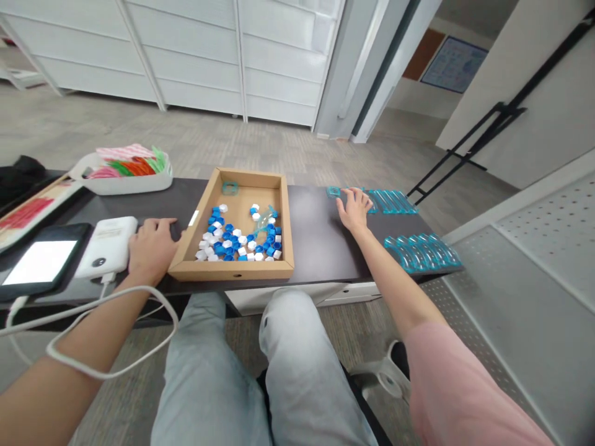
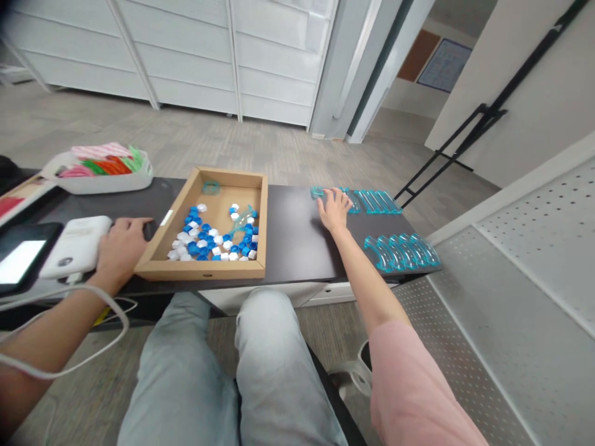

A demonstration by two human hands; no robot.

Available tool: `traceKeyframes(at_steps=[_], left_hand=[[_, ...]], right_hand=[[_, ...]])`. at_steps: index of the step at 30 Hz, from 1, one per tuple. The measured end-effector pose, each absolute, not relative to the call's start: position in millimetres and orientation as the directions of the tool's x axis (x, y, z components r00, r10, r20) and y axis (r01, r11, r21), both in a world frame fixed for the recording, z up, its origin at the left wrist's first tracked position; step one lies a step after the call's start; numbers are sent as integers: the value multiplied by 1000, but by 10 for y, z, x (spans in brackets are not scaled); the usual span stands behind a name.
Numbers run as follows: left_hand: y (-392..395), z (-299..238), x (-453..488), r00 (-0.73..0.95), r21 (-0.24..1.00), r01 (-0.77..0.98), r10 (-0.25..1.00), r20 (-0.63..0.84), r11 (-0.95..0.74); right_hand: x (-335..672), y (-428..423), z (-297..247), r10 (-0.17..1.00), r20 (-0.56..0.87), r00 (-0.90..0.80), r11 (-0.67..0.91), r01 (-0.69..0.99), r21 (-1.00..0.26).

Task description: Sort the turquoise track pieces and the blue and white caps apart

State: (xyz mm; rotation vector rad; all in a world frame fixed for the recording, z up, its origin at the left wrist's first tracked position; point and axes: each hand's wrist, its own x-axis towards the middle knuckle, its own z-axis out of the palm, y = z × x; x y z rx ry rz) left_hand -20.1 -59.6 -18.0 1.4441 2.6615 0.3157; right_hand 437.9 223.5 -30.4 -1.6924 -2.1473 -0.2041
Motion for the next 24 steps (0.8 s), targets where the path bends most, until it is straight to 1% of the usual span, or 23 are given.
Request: traceKeyframes(at_steps=[2, 4, 5, 7, 8, 10, 12, 13, 14, 16, 18, 21, 24], left_hand=[[-608, -184, -185, -540, 236, 822, 841, 36, 518], [-616, -192, -171, -543, 243, 823, 837, 68, 514], [-620, -195, -167, -542, 247, 824, 836, 81, 510], [-627, -195, -163, -537, 258, 826, 839, 90, 501], [-631, -193, -163, -533, 264, 827, 841, 87, 497], [-641, -187, -168, -528, 279, 826, 846, 76, 490], [-648, -188, -173, -521, 291, 827, 850, 76, 481], [-648, -195, -175, -517, 297, 829, 852, 83, 474], [-646, -206, -176, -507, 301, 834, 857, 90, 462], [-631, -240, -176, -513, 300, 833, 852, 108, 464], [-612, -278, -174, -546, 292, 818, 828, 125, 495], [-601, -300, -175, -578, 303, 797, 805, 133, 522], [-624, -260, -176, -534, 325, 814, 840, 94, 481]], right_hand=[[4031, 2211, -145, 867, 431, -251, 357, 916, -185], [3565, 2186, 36, 805, 430, -408, 520, 834, -184], [3304, 2174, 125, 759, 403, -511, 611, 773, -170], [2776, 2150, 280, 633, 299, -714, 769, 623, -141], [2535, 2136, 339, 570, 226, -790, 821, 553, -142], [2157, 2099, 409, 474, 28, -880, 866, 460, -194], [1967, 2036, 420, 386, -157, -909, 878, 414, -240], [1945, 1992, 410, 354, -216, -910, 885, 401, -236], [1965, 1942, 395, 336, -247, -909, 897, 389, -211], [2084, 1829, 365, 343, -257, -903, 914, 385, -132], [2228, 1721, 350, 377, -249, -892, 911, 405, -71], [2356, 1617, 366, 382, -244, -891, 916, 400, -24], [2387, 1609, 443, 381, -187, -905, 922, 387, 6]])
